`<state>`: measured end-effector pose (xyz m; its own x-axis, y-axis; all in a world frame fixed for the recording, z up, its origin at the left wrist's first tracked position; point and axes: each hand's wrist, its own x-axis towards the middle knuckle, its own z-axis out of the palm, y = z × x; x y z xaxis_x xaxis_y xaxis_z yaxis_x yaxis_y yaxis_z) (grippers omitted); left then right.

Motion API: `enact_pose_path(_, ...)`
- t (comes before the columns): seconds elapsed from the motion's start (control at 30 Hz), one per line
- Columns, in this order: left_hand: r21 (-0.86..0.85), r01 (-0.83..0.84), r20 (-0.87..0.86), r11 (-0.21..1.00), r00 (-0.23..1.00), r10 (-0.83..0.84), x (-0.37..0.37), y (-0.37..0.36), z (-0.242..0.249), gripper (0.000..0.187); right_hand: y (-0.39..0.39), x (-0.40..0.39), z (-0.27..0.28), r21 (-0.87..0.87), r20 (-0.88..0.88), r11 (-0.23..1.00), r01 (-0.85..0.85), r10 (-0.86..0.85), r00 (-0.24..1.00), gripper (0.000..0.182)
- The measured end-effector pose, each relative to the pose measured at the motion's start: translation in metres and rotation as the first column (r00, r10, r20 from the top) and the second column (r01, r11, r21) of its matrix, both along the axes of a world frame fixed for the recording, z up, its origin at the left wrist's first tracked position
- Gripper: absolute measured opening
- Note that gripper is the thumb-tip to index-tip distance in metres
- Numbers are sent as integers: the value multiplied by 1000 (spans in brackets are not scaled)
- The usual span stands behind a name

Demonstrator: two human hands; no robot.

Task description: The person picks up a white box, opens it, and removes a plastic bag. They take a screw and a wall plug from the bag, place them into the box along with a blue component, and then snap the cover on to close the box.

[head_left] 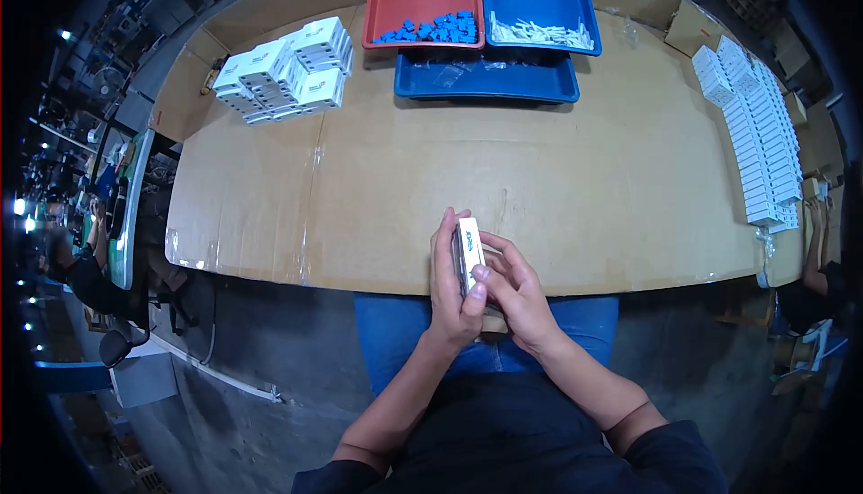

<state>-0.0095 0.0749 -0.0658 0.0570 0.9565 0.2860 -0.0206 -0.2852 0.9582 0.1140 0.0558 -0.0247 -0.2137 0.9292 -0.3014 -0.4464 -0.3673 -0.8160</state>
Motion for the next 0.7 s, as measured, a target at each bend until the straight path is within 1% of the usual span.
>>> enact_pose_path(0.07,7,-75,-128,997,989,75,1,-2,-2,99,-2,-3,-4,92,42,995,46,-50,998,58)
enact_pose_path(0.1,4,-73,-126,997,989,73,1,-2,-1,99,-2,-4,-2,90,44,995,47,-52,998,58)
enact_pose_path(0.17,187,-131,-158,974,974,162,2,0,4,83,-3,-8,2,124,80,991,56,-67,995,58)
enact_pose_path(0.2,185,-133,-157,974,974,162,3,0,2,83,-4,-10,1,123,82,991,55,-66,994,58)
enact_pose_path(0.27,215,-193,-94,957,972,217,4,-1,-2,81,-6,-12,-3,175,66,983,53,-65,996,55)
enact_pose_path(0.3,211,-195,-95,958,971,219,4,-2,-2,81,-7,-12,-3,170,67,984,50,-63,996,55)
enact_pose_path(0.37,185,-208,-29,960,976,217,5,-3,-3,79,-8,-12,0,128,20,992,23,-25,999,56)
enact_pose_path(0.5,174,-214,-25,961,975,222,2,-5,-6,77,-11,-15,-4,141,20,990,21,-24,999,57)
enact_pose_path(0.57,136,-216,-36,967,974,222,2,-7,-7,82,-13,-14,-9,241,165,970,-9,-32,986,57)
enact_pose_path(0.6,137,-216,-36,967,974,222,3,-7,-7,82,-13,-14,-7,241,166,970,-9,-32,986,57)
enact_pose_path(0.67,131,-225,39,966,974,222,5,-6,-8,83,-14,-12,-2,185,128,983,-12,-12,992,55)
enact_pose_path(0.7,129,-227,40,965,974,223,5,-7,-8,83,-15,-11,-2,183,130,983,-14,-10,992,55)
